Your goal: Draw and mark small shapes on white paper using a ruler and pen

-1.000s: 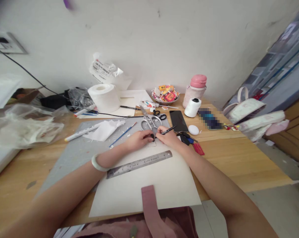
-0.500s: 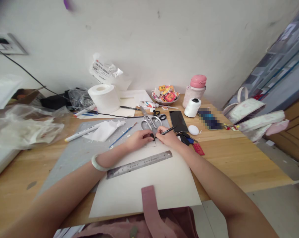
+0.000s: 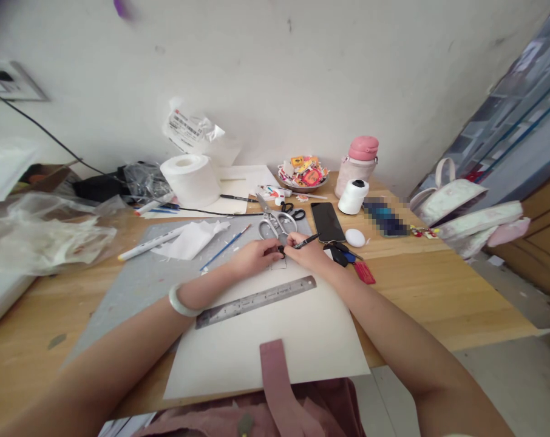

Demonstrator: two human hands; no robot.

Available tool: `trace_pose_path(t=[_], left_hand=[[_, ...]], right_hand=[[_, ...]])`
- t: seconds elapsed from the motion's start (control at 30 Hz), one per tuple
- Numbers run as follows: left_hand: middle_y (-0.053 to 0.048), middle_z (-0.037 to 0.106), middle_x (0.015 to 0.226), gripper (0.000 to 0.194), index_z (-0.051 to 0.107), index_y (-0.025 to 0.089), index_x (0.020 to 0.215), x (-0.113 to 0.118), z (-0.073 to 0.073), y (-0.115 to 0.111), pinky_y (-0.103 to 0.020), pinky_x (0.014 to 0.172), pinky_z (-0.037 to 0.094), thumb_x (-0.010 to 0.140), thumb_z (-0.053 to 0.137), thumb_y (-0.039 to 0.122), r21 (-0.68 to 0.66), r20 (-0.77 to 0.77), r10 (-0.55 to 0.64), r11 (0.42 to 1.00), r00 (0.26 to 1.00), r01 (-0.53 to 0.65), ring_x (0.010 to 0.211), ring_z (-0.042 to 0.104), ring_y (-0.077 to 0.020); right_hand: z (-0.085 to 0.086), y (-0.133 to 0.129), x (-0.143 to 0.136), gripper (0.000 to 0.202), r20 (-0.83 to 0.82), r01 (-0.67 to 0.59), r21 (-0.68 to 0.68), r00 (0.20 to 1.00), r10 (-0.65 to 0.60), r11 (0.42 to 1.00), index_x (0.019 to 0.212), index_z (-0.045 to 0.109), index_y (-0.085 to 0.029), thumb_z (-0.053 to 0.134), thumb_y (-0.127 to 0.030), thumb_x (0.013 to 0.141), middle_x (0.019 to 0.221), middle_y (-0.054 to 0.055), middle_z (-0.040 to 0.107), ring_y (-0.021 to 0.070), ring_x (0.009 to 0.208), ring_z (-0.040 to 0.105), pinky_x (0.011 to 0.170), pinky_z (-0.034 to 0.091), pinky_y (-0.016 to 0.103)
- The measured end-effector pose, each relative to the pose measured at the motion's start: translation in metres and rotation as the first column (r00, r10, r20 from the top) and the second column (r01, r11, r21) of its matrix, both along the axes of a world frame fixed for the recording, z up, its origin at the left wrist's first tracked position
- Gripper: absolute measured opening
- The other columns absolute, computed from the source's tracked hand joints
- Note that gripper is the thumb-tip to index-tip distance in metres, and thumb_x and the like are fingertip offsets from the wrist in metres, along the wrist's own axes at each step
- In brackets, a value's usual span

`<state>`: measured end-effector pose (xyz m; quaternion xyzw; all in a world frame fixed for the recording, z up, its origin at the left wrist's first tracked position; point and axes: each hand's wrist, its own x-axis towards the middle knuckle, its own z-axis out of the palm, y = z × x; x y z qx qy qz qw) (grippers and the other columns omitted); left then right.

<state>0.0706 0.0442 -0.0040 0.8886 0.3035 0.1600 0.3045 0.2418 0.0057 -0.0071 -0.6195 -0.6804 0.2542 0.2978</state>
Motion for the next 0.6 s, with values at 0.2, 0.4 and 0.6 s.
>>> trace_pose_path(t=[0.2, 0.4, 0.6], left_hand=[[0.001, 0.064, 0.076, 0.017, 0.059, 0.022, 0.095, 0.0006, -0.0014, 0.0009, -0.022, 0.06, 0.039, 0.081, 0.049, 0.025, 0.027, -0.005, -0.001, 1.0, 1.0, 0.002, 0.07, 0.057, -0.0145], [0.002, 0.063, 0.077, 0.017, 0.059, 0.022, 0.095, 0.0003, -0.0025, 0.0013, -0.022, 0.062, 0.038, 0.081, 0.048, 0.024, 0.033, 0.002, -0.003, 0.999, 1.0, 0.003, 0.07, 0.057, -0.0145], [0.002, 0.063, 0.077, 0.016, 0.059, 0.022, 0.093, 0.0003, -0.0024, 0.0014, -0.022, 0.062, 0.038, 0.081, 0.049, 0.024, 0.023, -0.009, 0.006, 1.0, 1.0, -0.005, 0.07, 0.057, -0.0144]], right_hand=[[0.0, 0.0006, -0.0005, 0.009, 0.045, 0.008, -0.004, 0.999, -0.008, 1.0, 0.064, 0.038, -0.02, 0.045, -0.026, 0.066, 0.06, -0.003, 0.044, 0.0125, 0.06, 0.039, 0.054, 0.027, 0.024], [-0.0009, 0.0012, 0.0, 0.011, 0.056, -0.002, 0.004, 0.998, 0.002, 1.0, 0.062, 0.036, -0.02, 0.045, -0.026, 0.065, 0.058, -0.004, 0.04, 0.012, 0.058, 0.037, 0.053, 0.025, 0.024], [0.0006, 0.001, 0.0002, 0.01, 0.059, 0.012, -0.019, 0.998, -0.011, 1.0, 0.063, 0.037, -0.02, 0.045, -0.026, 0.065, 0.059, -0.003, 0.04, 0.0124, 0.059, 0.038, 0.054, 0.026, 0.024]])
